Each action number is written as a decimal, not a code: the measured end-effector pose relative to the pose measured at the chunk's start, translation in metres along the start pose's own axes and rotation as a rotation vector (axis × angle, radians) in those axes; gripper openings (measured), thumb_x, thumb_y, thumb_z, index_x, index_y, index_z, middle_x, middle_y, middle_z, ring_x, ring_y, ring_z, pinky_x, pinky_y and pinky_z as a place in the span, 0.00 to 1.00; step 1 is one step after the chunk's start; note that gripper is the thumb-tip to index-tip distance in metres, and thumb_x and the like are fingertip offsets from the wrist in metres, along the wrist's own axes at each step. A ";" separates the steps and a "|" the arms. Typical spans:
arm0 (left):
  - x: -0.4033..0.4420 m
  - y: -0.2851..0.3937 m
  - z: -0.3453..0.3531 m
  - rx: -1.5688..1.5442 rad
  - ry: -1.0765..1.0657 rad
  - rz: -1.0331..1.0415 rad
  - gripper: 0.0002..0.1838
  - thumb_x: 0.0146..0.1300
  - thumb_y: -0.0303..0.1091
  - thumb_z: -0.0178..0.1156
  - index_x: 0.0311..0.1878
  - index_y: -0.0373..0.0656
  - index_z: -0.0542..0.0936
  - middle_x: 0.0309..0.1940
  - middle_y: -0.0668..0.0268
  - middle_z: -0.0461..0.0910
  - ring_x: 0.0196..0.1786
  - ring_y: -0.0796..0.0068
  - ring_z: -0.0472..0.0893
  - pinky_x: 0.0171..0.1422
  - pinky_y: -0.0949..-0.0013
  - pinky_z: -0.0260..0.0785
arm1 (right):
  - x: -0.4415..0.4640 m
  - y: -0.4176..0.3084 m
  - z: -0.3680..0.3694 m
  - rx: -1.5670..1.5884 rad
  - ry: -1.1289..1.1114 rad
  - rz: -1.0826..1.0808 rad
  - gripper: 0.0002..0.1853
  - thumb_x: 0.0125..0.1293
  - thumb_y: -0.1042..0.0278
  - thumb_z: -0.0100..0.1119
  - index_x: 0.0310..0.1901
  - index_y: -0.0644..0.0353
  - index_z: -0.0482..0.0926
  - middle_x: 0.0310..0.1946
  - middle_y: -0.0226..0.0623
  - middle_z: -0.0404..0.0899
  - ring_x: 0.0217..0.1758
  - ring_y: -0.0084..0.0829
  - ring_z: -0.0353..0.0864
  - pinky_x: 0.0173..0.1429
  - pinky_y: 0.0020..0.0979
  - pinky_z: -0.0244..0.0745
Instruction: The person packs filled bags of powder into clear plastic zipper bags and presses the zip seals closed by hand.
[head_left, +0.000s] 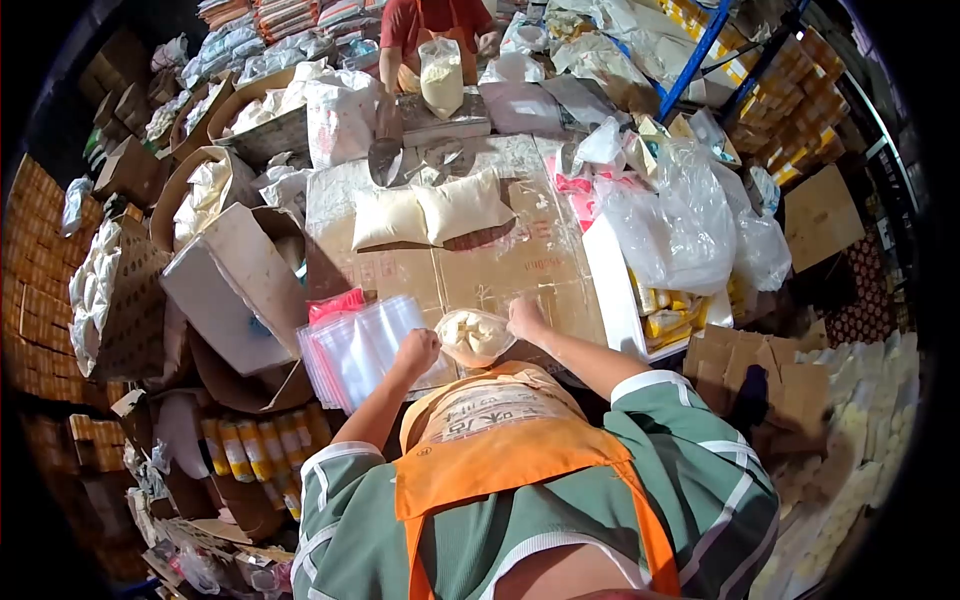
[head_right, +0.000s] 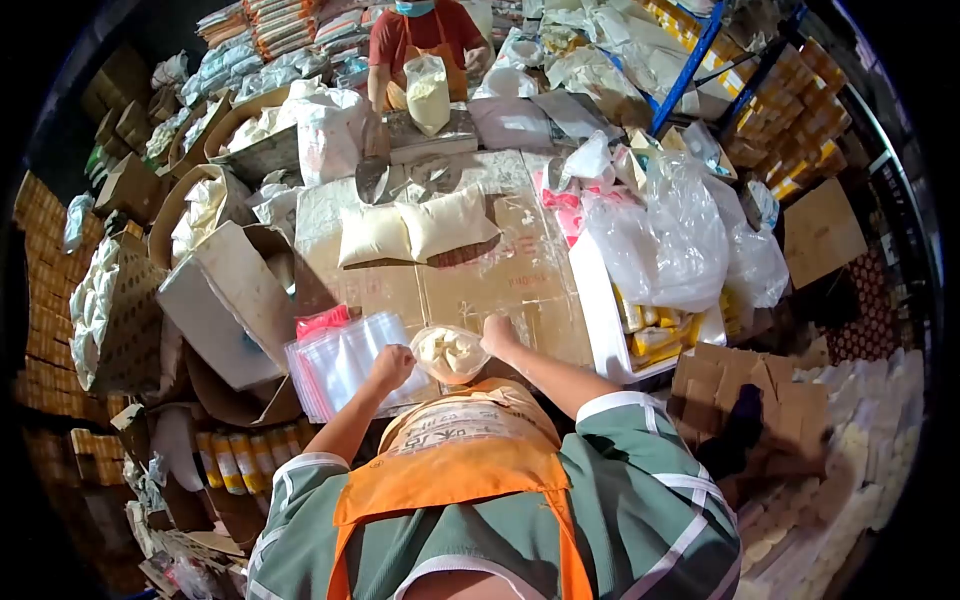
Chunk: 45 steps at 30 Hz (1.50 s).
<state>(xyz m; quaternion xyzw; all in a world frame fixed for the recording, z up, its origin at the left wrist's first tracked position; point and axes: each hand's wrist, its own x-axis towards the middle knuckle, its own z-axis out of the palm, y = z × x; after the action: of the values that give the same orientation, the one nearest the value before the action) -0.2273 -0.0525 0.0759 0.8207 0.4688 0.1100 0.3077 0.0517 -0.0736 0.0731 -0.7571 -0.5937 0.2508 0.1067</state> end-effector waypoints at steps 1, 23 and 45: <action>0.001 0.001 -0.001 0.001 0.008 0.002 0.09 0.56 0.32 0.57 0.28 0.37 0.83 0.29 0.48 0.82 0.36 0.46 0.82 0.44 0.53 0.76 | -0.001 0.000 -0.002 0.060 0.005 -0.011 0.04 0.44 0.81 0.59 0.23 0.62 0.80 0.26 0.53 0.80 0.35 0.50 0.82 0.41 0.43 0.77; -0.002 0.008 -0.004 0.010 0.042 -0.014 0.10 0.57 0.36 0.60 0.30 0.39 0.83 0.30 0.52 0.83 0.35 0.50 0.82 0.41 0.53 0.76 | -0.017 0.011 0.003 0.244 0.240 0.020 0.06 0.43 0.77 0.66 0.19 0.62 0.76 0.24 0.47 0.79 0.33 0.48 0.80 0.41 0.44 0.75; -0.012 0.012 -0.011 0.120 0.051 -0.003 0.07 0.57 0.35 0.60 0.31 0.44 0.84 0.32 0.59 0.83 0.37 0.54 0.82 0.42 0.56 0.77 | -0.013 -0.001 -0.027 -0.122 0.051 -0.031 0.06 0.51 0.68 0.66 0.32 0.57 0.85 0.30 0.48 0.82 0.39 0.48 0.83 0.44 0.41 0.79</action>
<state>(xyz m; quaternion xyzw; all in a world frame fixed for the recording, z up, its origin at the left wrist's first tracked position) -0.2301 -0.0631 0.0931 0.8338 0.4836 0.1020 0.2462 0.0623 -0.0817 0.1004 -0.7589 -0.6168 0.1931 0.0793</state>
